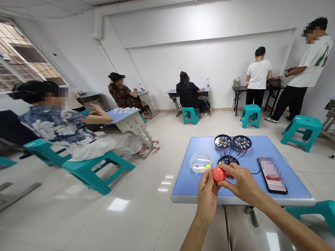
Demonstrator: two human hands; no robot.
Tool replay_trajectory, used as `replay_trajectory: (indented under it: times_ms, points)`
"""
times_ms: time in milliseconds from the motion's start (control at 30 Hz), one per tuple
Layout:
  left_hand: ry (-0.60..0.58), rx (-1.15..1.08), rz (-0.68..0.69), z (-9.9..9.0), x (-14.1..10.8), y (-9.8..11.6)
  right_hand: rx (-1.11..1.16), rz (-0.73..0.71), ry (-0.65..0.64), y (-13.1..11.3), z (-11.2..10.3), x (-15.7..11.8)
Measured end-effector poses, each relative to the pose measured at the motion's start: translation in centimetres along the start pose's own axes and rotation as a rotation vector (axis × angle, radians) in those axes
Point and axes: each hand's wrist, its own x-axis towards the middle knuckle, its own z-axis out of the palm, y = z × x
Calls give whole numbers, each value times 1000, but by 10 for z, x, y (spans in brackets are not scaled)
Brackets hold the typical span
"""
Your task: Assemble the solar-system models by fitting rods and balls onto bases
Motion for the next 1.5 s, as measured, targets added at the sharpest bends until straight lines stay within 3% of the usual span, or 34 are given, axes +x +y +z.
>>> replay_trajectory:
  times_ms: [167,433,667,800,867,1033,1167,1267,1500]
  points:
    - [-88,-115,-96,11,-2,-9,99,-24,110,11,2,-6]
    - [-252,-268,-236,29,-2,-13,390,-74,26,29,-11,-15]
    - [-314,-360,-283,46,2,-30,542,156,-74,51,-17,-23]
    - [-285,-159,-278,45,2,-39,480,211,-50,63,-28,-10]
    - [-219,44,-221,38,1,-42,417,220,-65,70,-33,4]
    - [33,467,121,16,9,-48,304,249,-200,95,-36,41]
    - [104,649,346,5,30,-51,321,263,-291,108,-34,59]
    - [80,699,378,1,47,-56,266,291,-319,110,-33,67]
    - [73,732,285,1,65,-66,250,348,-398,108,-35,80]
